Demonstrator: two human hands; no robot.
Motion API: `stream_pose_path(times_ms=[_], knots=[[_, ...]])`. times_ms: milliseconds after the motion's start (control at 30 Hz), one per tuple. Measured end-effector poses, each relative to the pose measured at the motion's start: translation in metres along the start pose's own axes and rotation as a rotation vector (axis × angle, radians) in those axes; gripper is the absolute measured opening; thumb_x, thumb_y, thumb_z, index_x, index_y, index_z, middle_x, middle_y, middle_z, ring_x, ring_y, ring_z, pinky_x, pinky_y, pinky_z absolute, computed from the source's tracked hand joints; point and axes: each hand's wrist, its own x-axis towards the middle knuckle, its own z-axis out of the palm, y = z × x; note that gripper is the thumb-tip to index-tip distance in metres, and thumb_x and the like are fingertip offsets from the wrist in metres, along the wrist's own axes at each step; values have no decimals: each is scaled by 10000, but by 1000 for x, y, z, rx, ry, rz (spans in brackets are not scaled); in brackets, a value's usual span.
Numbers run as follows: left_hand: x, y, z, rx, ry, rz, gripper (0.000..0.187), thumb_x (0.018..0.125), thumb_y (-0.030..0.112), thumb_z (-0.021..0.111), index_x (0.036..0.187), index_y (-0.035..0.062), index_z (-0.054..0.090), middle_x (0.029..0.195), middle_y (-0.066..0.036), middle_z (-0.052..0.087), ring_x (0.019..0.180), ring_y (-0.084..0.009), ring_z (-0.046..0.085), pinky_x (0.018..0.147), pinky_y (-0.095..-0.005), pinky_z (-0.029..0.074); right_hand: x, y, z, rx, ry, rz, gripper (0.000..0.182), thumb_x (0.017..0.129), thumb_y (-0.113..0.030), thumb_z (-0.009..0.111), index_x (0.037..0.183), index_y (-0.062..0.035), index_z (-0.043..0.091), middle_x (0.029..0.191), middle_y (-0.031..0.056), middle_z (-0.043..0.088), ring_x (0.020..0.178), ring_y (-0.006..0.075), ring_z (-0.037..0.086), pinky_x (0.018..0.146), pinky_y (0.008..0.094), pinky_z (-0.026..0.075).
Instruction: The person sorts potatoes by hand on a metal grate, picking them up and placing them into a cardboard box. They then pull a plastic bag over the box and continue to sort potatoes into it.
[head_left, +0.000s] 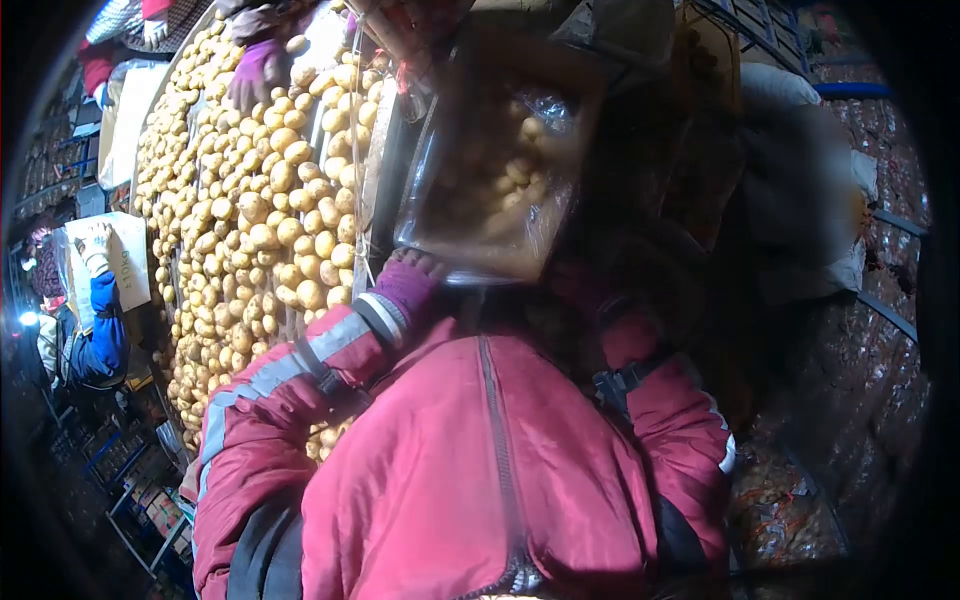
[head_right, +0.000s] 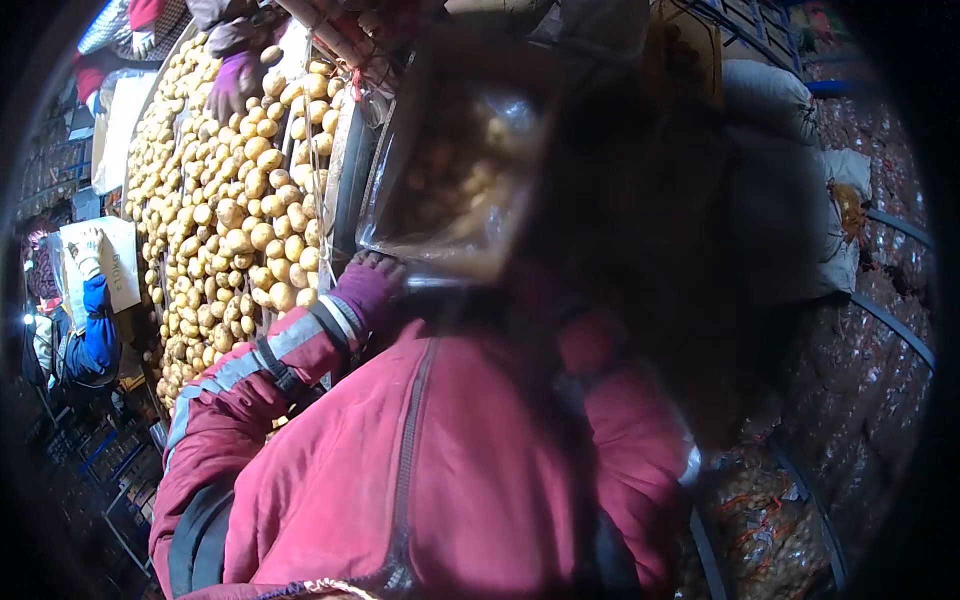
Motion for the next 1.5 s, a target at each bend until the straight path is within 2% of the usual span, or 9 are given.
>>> stream_pose_path(times_ms=[233, 267, 367, 467, 633, 867, 1167, 1367, 1500], knots=[[17, 26, -21, -125, -196, 55, 425, 856, 363, 619, 1196, 109, 626, 1187, -124, 646, 1128, -303, 608, 951, -451, 470, 3, -7, -11, 180, -92, -42, 353, 928, -253, 520, 1221, -126, 671, 1332, 126, 579, 1221, 280, 557, 1034, 405, 459], [18, 27, -22, -147, -6, 24, 185, 832, 237, 619, 961, 124, 690, 1003, -98, 676, 951, -298, 669, 813, -450, 523, 4, -9, -8, 206, -97, -27, 358, 925, -263, 527, 1223, -127, 672, 1319, 130, 588, 1209, 285, 565, 1029, 409, 462], [12, 18, 8, -156, 288, 149, 193, 842, 254, 616, 951, 119, 701, 950, -112, 689, 902, -302, 683, 791, -453, 529, 14, -6, -7, 263, -121, 11, 375, 914, -290, 547, 1228, -131, 676, 1281, 140, 613, 1172, 301, 588, 1016, 419, 472], [7, 22, -19, -184, -110, 141, 229, 852, 272, 615, 978, 105, 710, 940, -127, 699, 892, -313, 682, 793, -461, 530, 17, -8, -9, 321, -148, 39, 394, 903, -318, 567, 1233, -134, 679, 1243, 150, 639, 1136, 316, 611, 1002, 429, 483], [13, 36, -51, -158, -284, 84, 245, 848, 317, 643, 987, 127, 708, 956, -87, 714, 967, -280, 686, 848, -414, 531, 17, -7, -28, 465, -235, 95, 428, 885, -364, 601, 1241, -141, 686, 1179, 167, 681, 1076, 342, 649, 980, 445, 500], [1, 14, -11, -171, 22, 74, 345, 853, 355, 646, 1100, 119, 690, 1160, -98, 662, 1145, -285, 607, 983, -440, 453, 9, -13, -32, 510, -196, 147, 424, 897, -370, 604, 1241, -137, 686, 1171, 178, 688, 1060, 364, 656, 976, 461, 503], [-2, 13, -23, -209, -260, 116, 413, 808, 317, 668, 1179, 138, 655, 1175, -78, 642, 1130, -285, 597, 994, -442, 442, 3, -5, -21, 285, -84, 219, 385, 963, -341, 566, 1255, -114, 670, 1278, 185, 636, 1136, 367, 619, 993, 463, 495], [-20, 5, 2, -187, 89, 231, 324, 814, 301, 659, 1095, 140, 677, 1139, -83, 662, 1107, -280, 616, 988, -442, 448, 4, -27, -43, 408, 106, 426, 374, 996, -332, 553, 1255, -85, 662, 1322, 189, 614, 1176, 364, 603, 1003, 458, 493], [-23, 8, -12, -245, -91, 158, 341, 810, 309, 661, 1103, 135, 666, 1129, -106, 668, 1100, -288, 624, 968, -451, 460, -15, -5, 18, 505, 170, 546, 406, 956, -356, 608, 1226, -59, 673, 1213, 187, 674, 1111, 363, 642, 984, 441, 509]])
